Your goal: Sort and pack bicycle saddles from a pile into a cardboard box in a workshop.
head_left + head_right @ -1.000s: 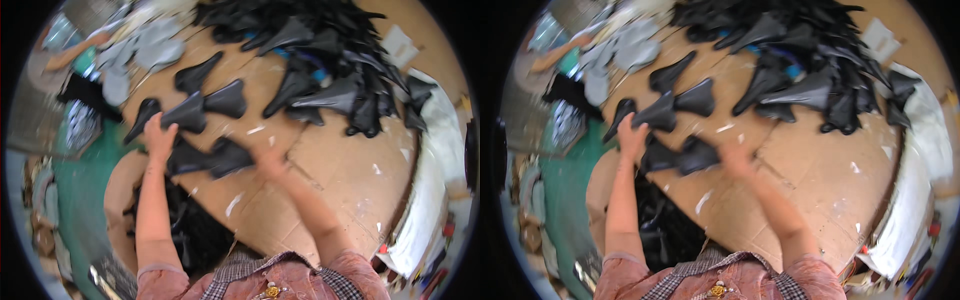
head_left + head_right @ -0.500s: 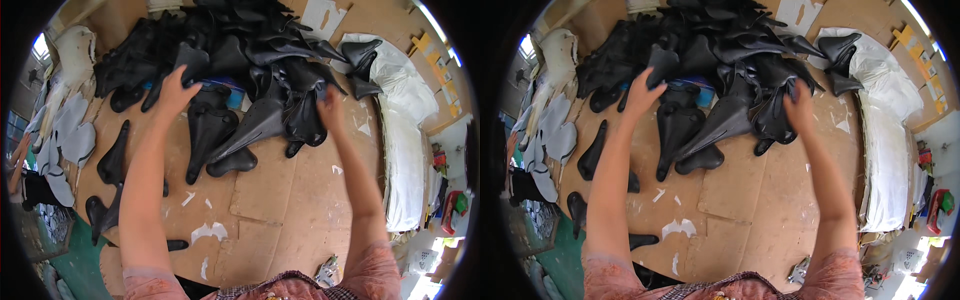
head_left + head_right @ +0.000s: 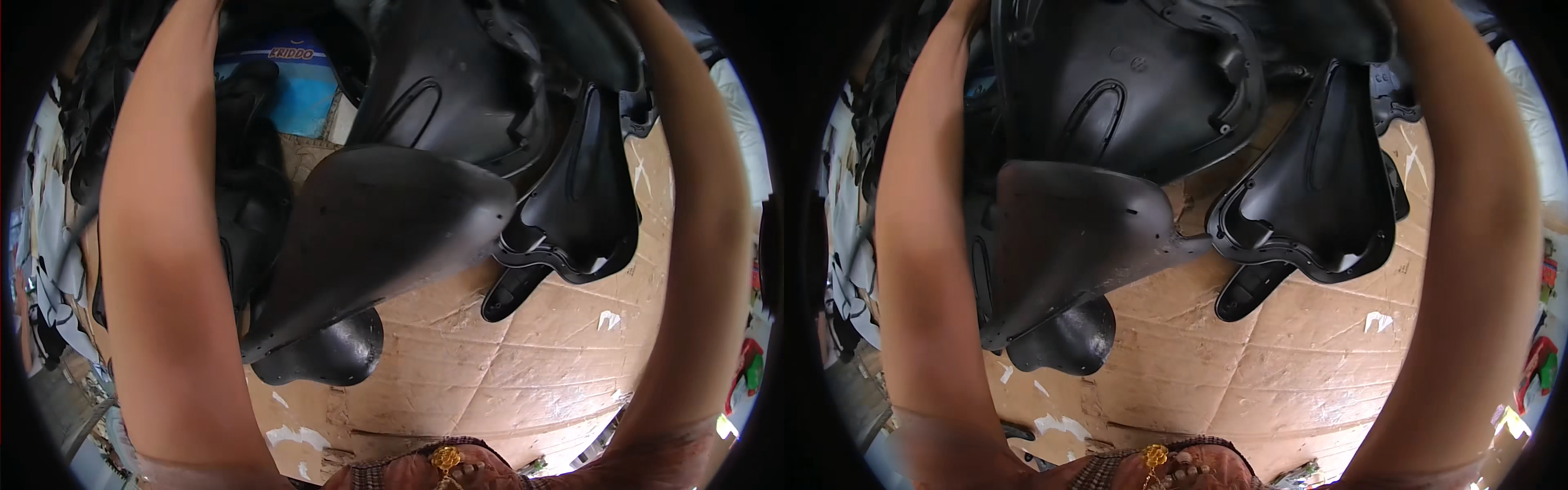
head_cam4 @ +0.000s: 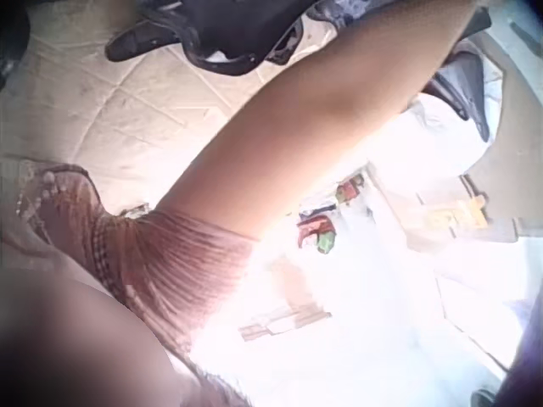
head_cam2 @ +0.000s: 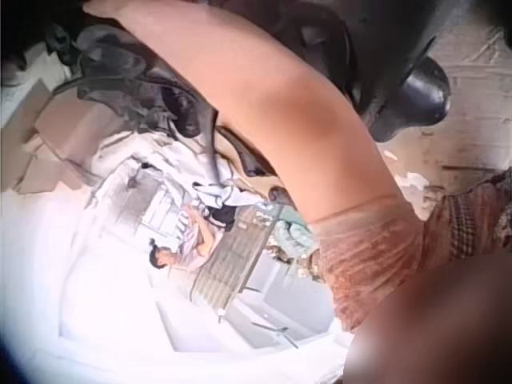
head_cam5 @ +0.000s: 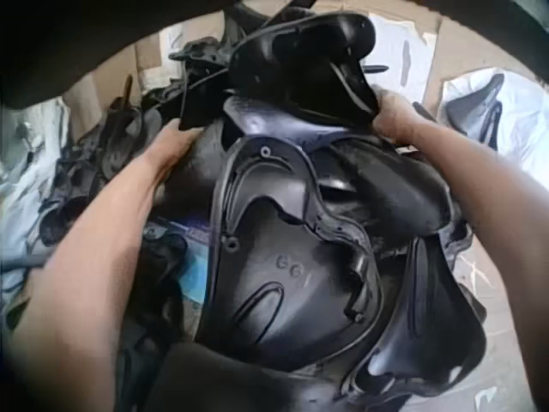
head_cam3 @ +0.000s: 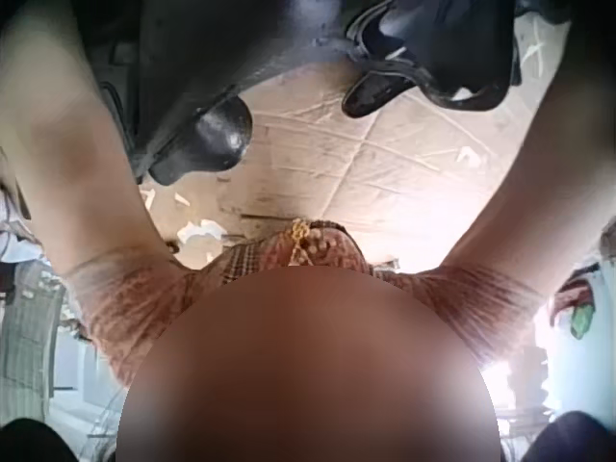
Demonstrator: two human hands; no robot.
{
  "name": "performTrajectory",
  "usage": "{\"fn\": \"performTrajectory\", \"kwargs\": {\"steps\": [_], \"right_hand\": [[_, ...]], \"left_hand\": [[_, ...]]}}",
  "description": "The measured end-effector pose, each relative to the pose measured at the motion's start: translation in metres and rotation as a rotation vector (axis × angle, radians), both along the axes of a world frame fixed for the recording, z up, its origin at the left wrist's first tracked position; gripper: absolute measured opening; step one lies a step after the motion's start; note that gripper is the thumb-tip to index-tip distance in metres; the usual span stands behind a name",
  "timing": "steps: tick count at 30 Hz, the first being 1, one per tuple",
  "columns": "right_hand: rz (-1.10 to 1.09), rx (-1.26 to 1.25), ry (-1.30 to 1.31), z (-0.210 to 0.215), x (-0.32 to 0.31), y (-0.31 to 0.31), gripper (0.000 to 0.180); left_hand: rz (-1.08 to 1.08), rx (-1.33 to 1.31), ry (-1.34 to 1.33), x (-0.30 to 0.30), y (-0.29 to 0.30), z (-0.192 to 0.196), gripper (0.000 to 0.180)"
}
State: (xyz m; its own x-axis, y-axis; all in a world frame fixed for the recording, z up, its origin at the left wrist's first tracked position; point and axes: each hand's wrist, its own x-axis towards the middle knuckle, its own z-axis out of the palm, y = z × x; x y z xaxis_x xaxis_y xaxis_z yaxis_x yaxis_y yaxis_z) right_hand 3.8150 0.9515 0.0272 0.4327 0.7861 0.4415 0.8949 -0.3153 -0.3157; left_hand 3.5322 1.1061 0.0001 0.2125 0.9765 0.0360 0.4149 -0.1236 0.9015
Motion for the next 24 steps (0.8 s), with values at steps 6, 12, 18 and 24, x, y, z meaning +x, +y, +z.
{"fn": "performTrajectory", "kwargs": {"steps": [6,12,18,24], "right_hand": [[-0.007,-0.201,-0.227,-0.010,-0.014,-0.066,0.044],[0.014,0.001,-0.214,0.005,-0.116,-0.153,0.034],[0.299,0.171,-0.157,0.039,-0.198,-0.226,0.041],[0.602,0.073,0.175,-0.007,-0.386,-0.306,0.028]], "left_hand": [[-0.466,0.290,0.154,-0.006,0.013,-0.063,0.062],[-0.493,0.383,0.390,-0.067,-0.093,-0.064,0.044],[-0.554,0.240,0.687,-0.113,-0.218,0.070,0.038],[-0.674,0.318,0.899,-0.225,-0.327,0.155,0.037]]}}
